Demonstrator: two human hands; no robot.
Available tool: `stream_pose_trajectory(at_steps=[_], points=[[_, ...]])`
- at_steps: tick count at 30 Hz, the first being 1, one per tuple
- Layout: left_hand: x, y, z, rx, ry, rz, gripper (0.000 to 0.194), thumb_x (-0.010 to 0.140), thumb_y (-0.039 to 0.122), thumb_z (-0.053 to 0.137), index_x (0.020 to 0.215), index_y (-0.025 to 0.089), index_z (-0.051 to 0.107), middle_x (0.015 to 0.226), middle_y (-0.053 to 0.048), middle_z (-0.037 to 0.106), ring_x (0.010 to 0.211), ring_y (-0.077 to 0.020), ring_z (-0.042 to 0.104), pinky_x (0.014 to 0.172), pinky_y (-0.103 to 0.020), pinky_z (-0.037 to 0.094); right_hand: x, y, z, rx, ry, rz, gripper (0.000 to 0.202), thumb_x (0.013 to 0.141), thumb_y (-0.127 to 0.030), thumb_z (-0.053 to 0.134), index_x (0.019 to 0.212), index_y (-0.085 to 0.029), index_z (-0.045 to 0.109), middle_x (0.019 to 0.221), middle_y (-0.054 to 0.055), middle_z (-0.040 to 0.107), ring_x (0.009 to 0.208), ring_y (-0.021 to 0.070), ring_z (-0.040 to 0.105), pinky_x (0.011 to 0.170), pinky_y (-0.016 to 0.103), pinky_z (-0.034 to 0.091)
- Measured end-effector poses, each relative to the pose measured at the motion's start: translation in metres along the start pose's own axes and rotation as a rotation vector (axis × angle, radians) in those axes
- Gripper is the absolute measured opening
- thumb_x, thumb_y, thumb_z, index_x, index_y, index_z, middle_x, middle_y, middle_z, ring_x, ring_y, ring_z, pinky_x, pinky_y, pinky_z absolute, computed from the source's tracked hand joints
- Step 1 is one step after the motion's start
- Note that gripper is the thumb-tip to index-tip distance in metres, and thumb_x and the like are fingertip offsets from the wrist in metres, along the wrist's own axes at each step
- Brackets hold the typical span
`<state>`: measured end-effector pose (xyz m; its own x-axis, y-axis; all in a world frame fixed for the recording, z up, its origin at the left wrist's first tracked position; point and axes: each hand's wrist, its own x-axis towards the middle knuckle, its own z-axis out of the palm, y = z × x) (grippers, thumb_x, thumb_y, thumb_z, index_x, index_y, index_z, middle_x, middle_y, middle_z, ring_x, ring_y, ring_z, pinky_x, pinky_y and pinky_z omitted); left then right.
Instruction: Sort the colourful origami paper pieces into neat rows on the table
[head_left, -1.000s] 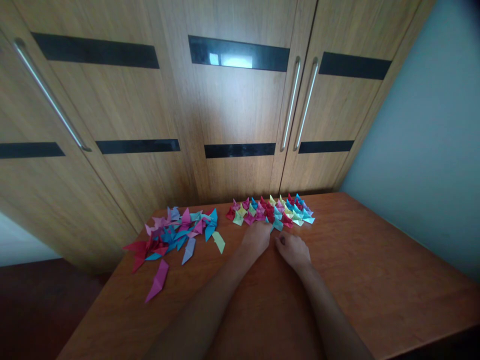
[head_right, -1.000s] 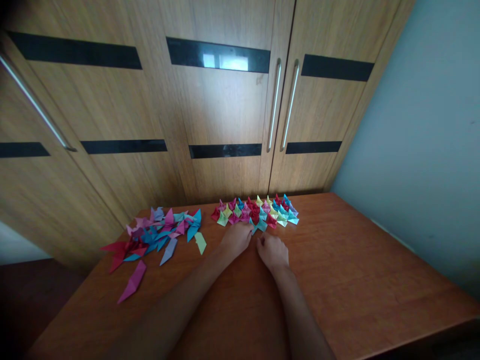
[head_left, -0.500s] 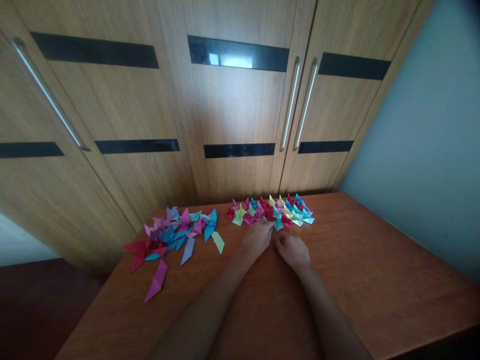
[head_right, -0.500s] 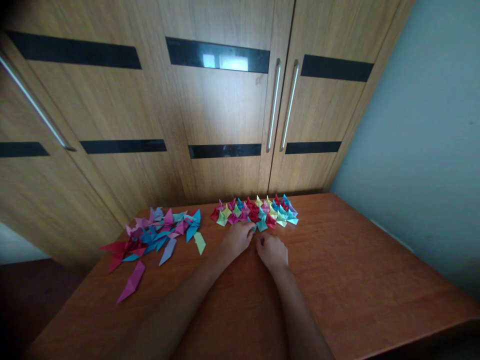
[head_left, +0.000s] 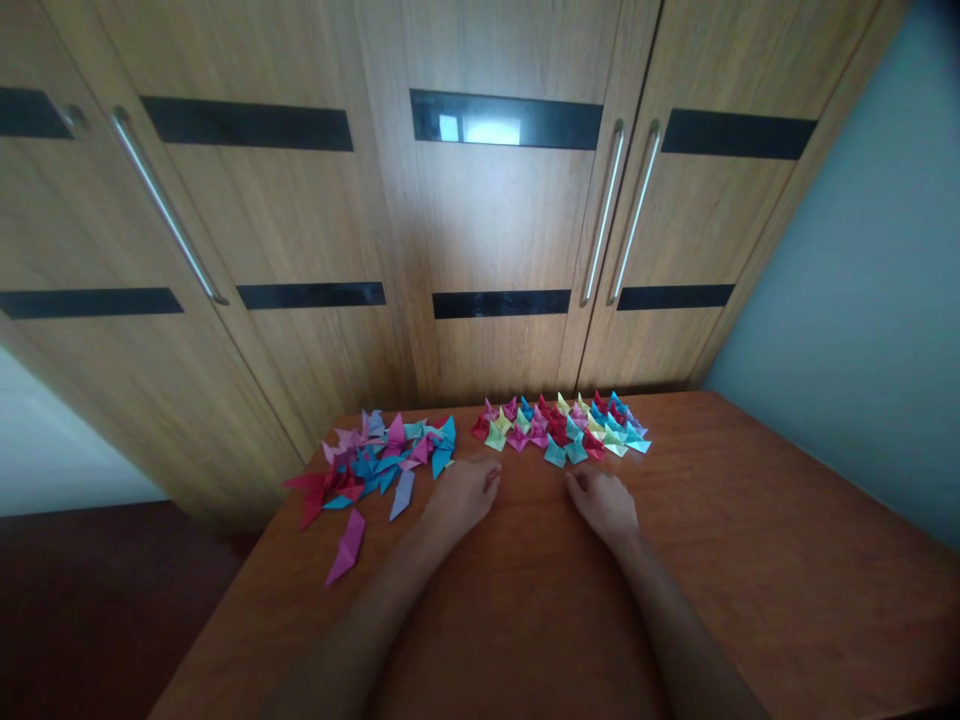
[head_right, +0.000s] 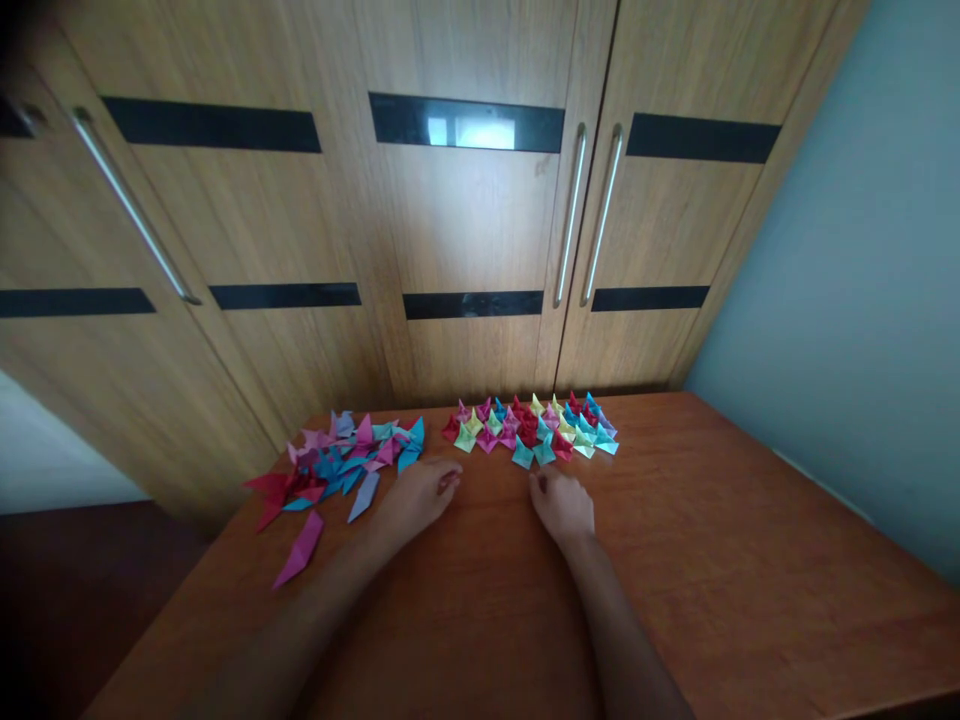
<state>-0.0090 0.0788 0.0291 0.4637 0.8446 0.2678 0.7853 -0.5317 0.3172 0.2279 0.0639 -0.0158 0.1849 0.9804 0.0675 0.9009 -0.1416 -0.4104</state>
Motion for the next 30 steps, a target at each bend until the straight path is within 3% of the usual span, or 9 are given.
stream_pose_trajectory(at_steps=[5, 11, 19, 25, 30], points=[[-0.026, -0.044, -0.029, 0.118, 0.072, -0.122, 0.019, 0.084, 0.016, 0.048, 0.094, 0.020, 0.063, 0.092, -0.005, 0.066, 0.085, -0.0184, 0.062, 0.076, -0.027, 0.044, -0.007, -0.012, 0.011, 0.093, -0.036, -0.262, 0.021, 0.088, -0.035, 0.046, 0.077, -0.022, 0.059, 0.072, 0.000, 0.064, 0.067, 0.0138, 0.058, 0.057, 0.022, 0.031], [-0.027, -0.081, -0.051, 0.330, 0.130, -0.239, 0.025, 0.086, 0.018, 0.046, 0.107, 0.020, 0.059, 0.110, -0.008, 0.060, 0.098, -0.0206, 0.058, 0.081, -0.029, 0.045, -0.009, -0.013, 0.017, 0.114, -0.026, -0.328, 0.021, 0.087, -0.033, 0.047, 0.072, -0.021, 0.055, 0.066, -0.001, 0.060, 0.061, 0.0121, 0.054, 0.056, 0.022, 0.029], [-0.012, -0.082, -0.038, 0.482, 0.043, -0.118, 0.031, 0.085, 0.013, 0.048, 0.114, 0.023, 0.056, 0.125, -0.009, 0.052, 0.115, -0.0266, 0.047, 0.095, -0.041, 0.037, -0.007, -0.012, 0.015, 0.152, -0.034, -0.317, 0.021, 0.087, -0.032, 0.047, 0.071, -0.021, 0.056, 0.064, -0.002, 0.060, 0.060, 0.0119, 0.054, 0.056, 0.022, 0.030], [-0.012, -0.081, -0.027, 0.508, 0.054, -0.122, 0.046, 0.087, 0.007, 0.036, 0.129, 0.023, 0.044, 0.122, -0.013, 0.054, 0.113, -0.0277, 0.049, 0.093, -0.045, 0.036, -0.007, -0.013, 0.013, 0.157, -0.044, -0.300, 0.021, 0.086, -0.033, 0.047, 0.073, -0.021, 0.059, 0.066, -0.001, 0.061, 0.062, 0.0127, 0.054, 0.057, 0.022, 0.032], [-0.013, -0.080, -0.024, 0.509, 0.074, -0.141, 0.047, 0.087, 0.009, 0.039, 0.132, 0.021, 0.042, 0.121, -0.015, 0.055, 0.112, -0.0290, 0.050, 0.093, -0.045, 0.036, -0.007, -0.013, 0.012, 0.152, -0.061, -0.296, 0.021, 0.086, -0.033, 0.047, 0.074, -0.022, 0.060, 0.066, -0.001, 0.060, 0.062, 0.0129, 0.054, 0.058, 0.022, 0.033]])
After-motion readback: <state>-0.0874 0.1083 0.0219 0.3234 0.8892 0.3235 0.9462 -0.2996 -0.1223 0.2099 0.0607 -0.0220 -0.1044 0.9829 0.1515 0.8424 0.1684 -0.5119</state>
